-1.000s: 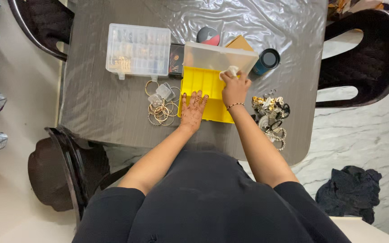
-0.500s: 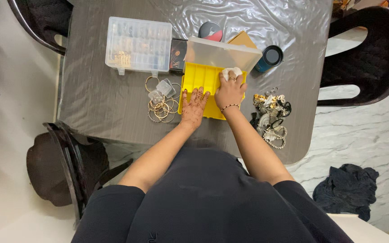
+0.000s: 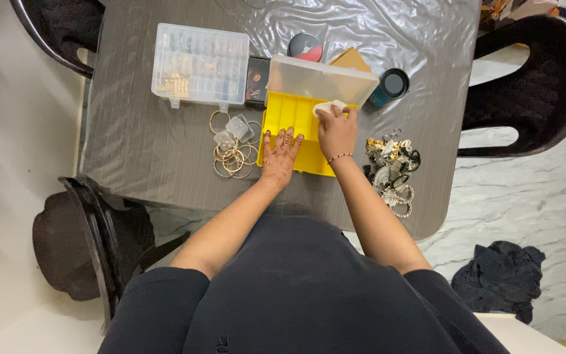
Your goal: The person wipes the inside of a yellow plastic storage box with a white cloth. They methodically clean each compartment of the box, moving the cloth across the surfaces. The box remains open on the table during the cleaning.
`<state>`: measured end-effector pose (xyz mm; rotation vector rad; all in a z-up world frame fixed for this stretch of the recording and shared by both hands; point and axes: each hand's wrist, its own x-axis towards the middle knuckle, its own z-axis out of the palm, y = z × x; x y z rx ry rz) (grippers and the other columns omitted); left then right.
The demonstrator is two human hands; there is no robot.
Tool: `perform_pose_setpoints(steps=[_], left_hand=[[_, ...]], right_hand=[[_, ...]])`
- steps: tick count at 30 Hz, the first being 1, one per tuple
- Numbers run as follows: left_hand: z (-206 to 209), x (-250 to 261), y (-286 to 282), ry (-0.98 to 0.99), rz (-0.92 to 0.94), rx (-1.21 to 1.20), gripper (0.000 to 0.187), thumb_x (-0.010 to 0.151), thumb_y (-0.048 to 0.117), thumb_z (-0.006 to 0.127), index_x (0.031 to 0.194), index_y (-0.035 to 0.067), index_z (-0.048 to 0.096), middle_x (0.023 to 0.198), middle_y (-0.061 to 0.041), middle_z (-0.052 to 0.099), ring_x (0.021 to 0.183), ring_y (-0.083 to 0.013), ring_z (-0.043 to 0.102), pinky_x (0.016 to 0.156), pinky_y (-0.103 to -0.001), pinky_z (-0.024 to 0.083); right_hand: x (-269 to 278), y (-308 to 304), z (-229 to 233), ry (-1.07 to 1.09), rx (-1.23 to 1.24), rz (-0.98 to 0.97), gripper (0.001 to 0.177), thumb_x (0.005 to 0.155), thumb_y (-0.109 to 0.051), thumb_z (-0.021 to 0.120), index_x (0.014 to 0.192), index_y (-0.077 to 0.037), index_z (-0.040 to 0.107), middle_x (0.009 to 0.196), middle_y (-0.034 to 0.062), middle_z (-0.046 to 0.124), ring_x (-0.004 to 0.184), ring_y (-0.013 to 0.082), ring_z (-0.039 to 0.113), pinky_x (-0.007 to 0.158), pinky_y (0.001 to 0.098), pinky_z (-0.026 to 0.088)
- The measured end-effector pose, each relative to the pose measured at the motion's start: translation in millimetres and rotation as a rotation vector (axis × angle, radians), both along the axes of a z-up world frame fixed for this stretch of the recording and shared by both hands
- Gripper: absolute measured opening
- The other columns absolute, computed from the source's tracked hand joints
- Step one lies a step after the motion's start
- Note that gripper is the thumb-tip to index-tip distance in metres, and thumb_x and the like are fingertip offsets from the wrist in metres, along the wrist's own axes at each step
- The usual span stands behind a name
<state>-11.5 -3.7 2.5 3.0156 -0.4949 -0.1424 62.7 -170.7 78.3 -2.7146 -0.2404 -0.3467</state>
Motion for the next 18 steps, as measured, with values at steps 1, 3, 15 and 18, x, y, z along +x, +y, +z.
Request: perform_pose_setpoints(steps=[1,3,15,18], left_hand=[[0.7,-0.3,0.3,0.01,-0.001,-0.01,0.068,0.097,0.015,0.045,0.162,0.019,0.026,0.168,-0.011,0.025,0.154,-0.0304,0.024,0.123,-0.064,0.004],[2.2,0.8,1.3,0.015,-0.004,-0.011,0.069,0.096,0.014,0.045,0.162,0.019,0.025,0.168,-0.011,0.025,0.154,-0.0301,0.024,0.123,-0.063,0.004],[-0.5,2.6,-0.4,0.014,0.0,-0.015,0.07,0.095,0.015,0.046,0.162,0.02,0.027,0.167,-0.01,0.027,0.153,-0.0294,0.026,0.122,-0.062,0.006],[-7.1,5.1,0.6,0.005,0.016,-0.03,0.066,0.096,0.015,0.045,0.16,0.021,0.03,0.167,-0.009,0.028,0.153,-0.0285,0.028,0.123,-0.062,0.008]], right_hand=[[-1.2,1.2,-1.1,0.055,-0.022,-0.023,0.026,0.088,-0.016,0.07,0.11,-0.026,0.079,0.133,0.0072,0.069,0.122,0.0397,0.051,0.105,0.0443,0.046],[-4.4,5.1,-3.4,0.078,-0.12,-0.088,0.024,0.087,-0.025,0.07,0.109,-0.032,0.078,0.138,0.0051,0.065,0.125,0.0395,0.047,0.102,0.0518,0.04],[10.5,10.3,-8.1,0.089,-0.403,-0.066,0.038,0.088,-0.031,0.063,0.123,-0.015,0.07,0.131,0.0061,0.066,0.128,0.031,0.047,0.104,0.0579,0.028],[16.3,15.5,-10.8,0.045,-0.497,-0.045,0.035,0.087,-0.032,0.062,0.116,-0.014,0.072,0.127,0.0075,0.067,0.128,0.029,0.048,0.104,0.0577,0.029]])
